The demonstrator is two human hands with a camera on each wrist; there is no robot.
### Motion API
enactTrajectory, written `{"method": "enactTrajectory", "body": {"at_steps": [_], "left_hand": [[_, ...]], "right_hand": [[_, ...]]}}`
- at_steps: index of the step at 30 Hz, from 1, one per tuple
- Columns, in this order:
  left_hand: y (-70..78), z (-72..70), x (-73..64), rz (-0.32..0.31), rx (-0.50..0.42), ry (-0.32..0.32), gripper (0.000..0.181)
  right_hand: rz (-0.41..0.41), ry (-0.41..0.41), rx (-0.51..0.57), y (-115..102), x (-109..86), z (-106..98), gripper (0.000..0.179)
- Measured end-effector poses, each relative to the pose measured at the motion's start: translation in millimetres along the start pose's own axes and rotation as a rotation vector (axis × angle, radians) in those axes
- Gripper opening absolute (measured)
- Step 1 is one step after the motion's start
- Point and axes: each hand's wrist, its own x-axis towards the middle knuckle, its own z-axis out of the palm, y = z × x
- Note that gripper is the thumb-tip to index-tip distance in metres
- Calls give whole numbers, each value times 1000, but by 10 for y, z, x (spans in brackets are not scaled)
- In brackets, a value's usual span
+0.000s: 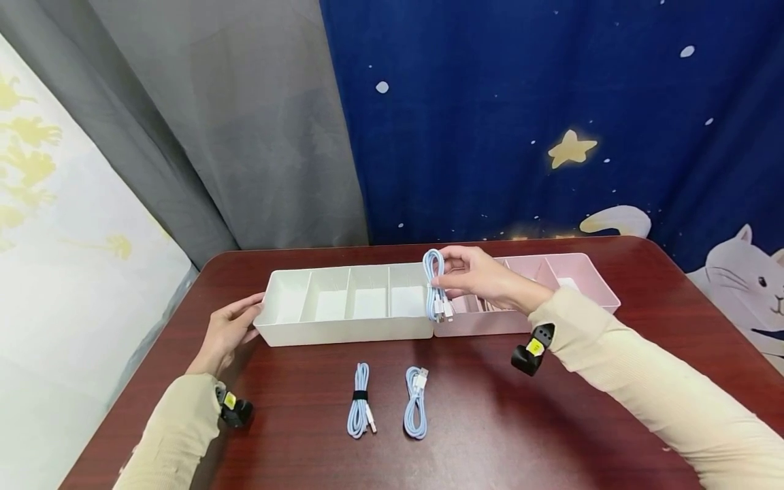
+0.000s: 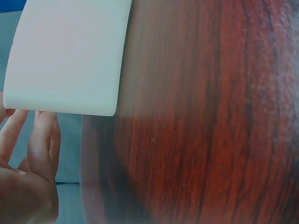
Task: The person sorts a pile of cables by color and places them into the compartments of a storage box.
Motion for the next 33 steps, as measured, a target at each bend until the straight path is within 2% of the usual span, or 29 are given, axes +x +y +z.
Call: {"method": "enactTrajectory", "body": {"at_steps": [10,24,33], "left_hand": [[3,5,0,1,-1,-12,54],[-19,-13,5,10,-12,-15,54],[-34,-6,6,17,-31,-15,53]], "right_hand": [[52,-15,-46,12,161,-34,37],[66,31,-5,52,387,-12,46],[101,49,-77,92,485,32,48]]}}
